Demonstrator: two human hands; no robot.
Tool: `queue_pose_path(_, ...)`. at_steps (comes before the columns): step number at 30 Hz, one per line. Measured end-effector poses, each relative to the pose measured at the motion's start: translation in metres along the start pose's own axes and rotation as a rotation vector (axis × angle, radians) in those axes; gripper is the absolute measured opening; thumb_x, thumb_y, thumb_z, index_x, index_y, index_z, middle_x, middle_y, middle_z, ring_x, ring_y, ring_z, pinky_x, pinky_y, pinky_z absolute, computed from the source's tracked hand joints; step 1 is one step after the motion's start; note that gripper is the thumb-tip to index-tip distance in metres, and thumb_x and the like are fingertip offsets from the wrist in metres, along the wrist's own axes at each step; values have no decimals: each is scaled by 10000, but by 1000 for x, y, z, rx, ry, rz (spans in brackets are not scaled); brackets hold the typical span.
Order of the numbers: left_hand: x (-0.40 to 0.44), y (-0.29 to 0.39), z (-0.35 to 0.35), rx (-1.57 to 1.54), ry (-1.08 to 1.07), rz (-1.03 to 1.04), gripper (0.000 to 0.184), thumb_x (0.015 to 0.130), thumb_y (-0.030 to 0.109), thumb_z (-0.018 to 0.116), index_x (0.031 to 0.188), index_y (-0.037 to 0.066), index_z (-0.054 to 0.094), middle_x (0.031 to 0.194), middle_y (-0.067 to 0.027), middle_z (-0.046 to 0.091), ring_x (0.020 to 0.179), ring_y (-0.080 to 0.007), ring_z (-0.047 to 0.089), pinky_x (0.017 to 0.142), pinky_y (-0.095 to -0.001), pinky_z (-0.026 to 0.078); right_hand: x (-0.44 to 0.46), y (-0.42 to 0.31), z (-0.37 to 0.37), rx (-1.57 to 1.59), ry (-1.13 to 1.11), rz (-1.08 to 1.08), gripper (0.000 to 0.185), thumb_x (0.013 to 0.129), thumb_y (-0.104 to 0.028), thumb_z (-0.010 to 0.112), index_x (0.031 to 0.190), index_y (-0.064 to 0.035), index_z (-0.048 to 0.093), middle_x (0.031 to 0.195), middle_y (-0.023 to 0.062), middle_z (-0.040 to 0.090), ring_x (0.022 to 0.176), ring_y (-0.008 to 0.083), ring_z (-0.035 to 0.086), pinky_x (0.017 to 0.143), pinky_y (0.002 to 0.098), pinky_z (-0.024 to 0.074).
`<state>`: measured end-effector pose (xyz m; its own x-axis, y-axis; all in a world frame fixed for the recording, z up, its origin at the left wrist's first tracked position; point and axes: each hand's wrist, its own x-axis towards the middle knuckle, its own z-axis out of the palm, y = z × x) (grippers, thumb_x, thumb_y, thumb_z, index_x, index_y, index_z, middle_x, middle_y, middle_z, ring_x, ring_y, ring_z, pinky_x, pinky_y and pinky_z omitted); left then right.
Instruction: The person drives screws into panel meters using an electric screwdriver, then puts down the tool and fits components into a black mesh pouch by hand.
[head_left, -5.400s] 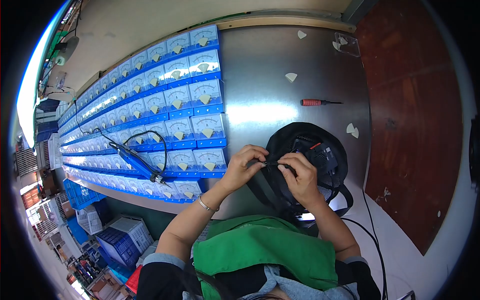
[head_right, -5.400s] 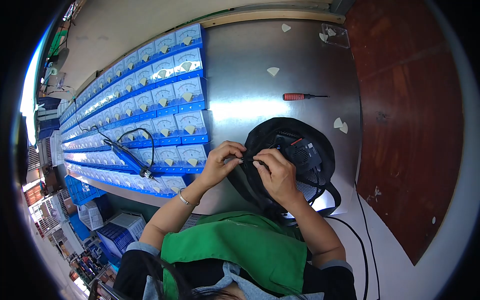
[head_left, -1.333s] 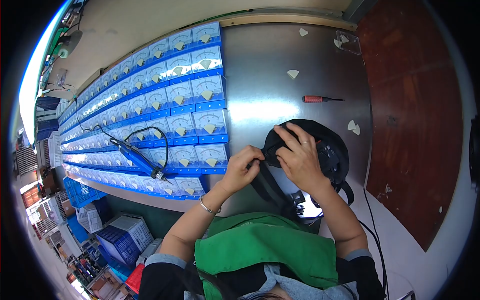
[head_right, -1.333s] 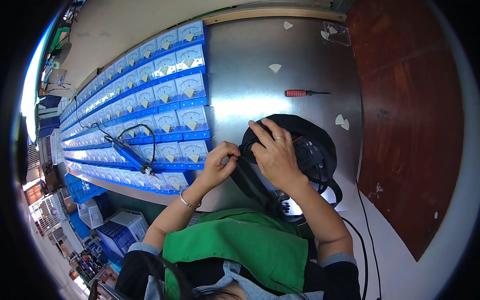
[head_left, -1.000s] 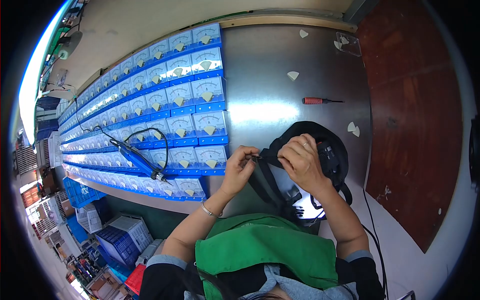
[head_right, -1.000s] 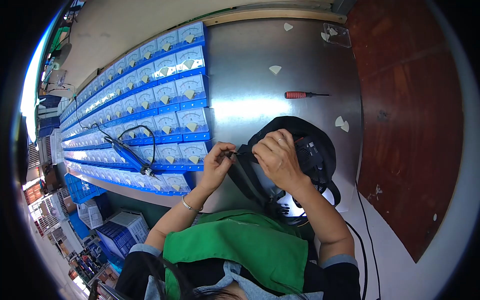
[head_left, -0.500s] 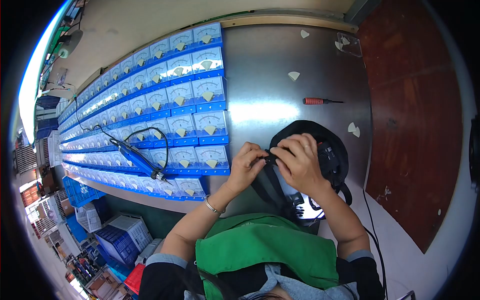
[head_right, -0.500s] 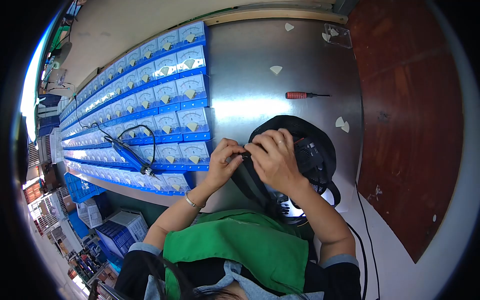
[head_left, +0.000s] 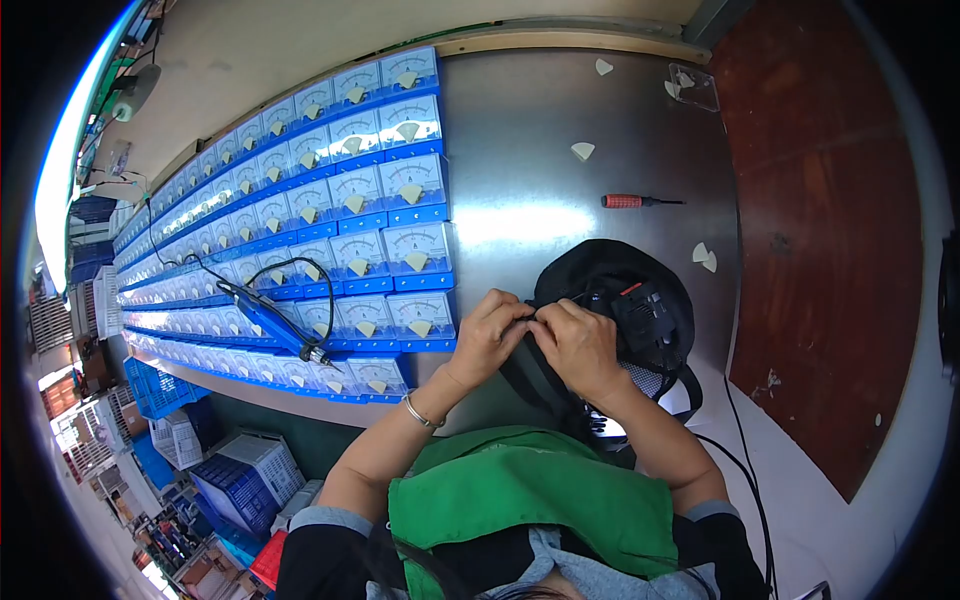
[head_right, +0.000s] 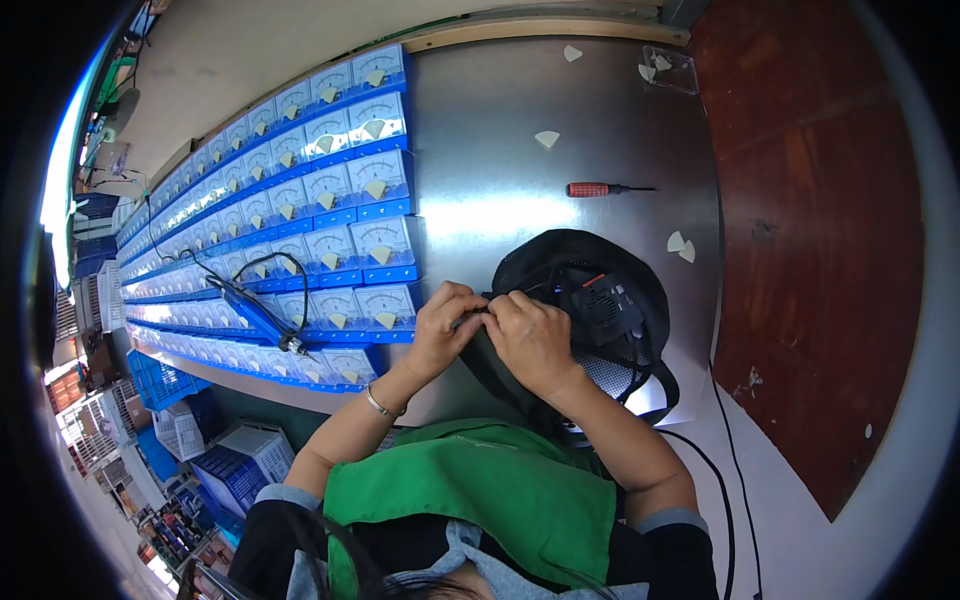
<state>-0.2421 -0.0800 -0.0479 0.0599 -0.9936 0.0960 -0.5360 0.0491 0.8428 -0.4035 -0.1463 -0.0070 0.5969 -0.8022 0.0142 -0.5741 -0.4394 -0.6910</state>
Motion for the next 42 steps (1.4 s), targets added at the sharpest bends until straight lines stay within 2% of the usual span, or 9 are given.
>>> queue_pose_path(7,7,2,-3,133,16,57,294,701,-1,787,970,42,676,941,-103,608,797,-267,633,685,-339,530,6,-6,-20,130,-135,165,92,840,-123,667,839,-56,604,762,117,640,690,347,654,614,473,494)
queue_pose_path(13,8,-2,-7,122,10,111,247,699,-2,788,908,24,659,862,-100,613,787,-268,630,669,-347,510,6,1,-22,161,-122,162,107,857,-132,652,822,-36,620,789,139,672,729,366,662,635,471,504)
queue_pose_path(16,7,-5,-9,114,14,97,216,713,-15,772,888,20,651,852,-103,611,777,-269,626,660,-349,504,8,1,-32,132,-164,174,98,858,-134,648,847,-37,641,792,141,671,728,360,662,648,468,507)
queue_pose_path(19,1,-8,-10,132,35,25,195,730,-39,742,888,19,644,865,-108,609,773,-274,624,661,-348,502,2,12,-50,146,-60,118,80,830,-74,676,864,-2,673,777,160,677,682,317,676,627,377,512)
queue_pose_path(22,-6,-14,-11,177,24,-47,226,740,-30,722,939,29,633,913,-106,606,813,-290,615,694,-365,501,-8,22,-91,179,-13,212,73,831,-36,680,861,30,668,715,130,655,598,198,638,557,314,468)
queue_pose_path(24,-1,-7,-14,219,-30,-85,285,739,25,733,1001,54,624,973,-92,601,888,-313,602,751,-400,500,-12,13,-110,178,-41,346,78,837,-77,673,850,0,663,720,118,644,600,230,625,569,344,460)
queue_pose_path(30,35,52,-6,220,-113,166,398,696,84,769,1052,49,595,1128,-117,566,1012,-322,547,866,-417,432,-28,12,-110,201,32,408,76,850,-89,661,839,-14,655,723,104,634,596,232,611,573,358,452)
queue_pose_path(36,69,59,41,211,-212,405,336,683,101,775,982,86,625,1035,-65,604,957,-273,564,820,-394,424,-43,16,-108,131,86,398,84,855,-110,671,844,-28,658,757,109,647,641,283,629,604,380,473)
queue_pose_path(42,68,42,23,214,-154,273,276,669,22,758,908,79,633,963,-67,614,908,-277,563,802,-380,426,-104,48,-123,-103,160,481,66,864,-115,665,881,-52,655,814,96,659,719,315,649,639,399,493)
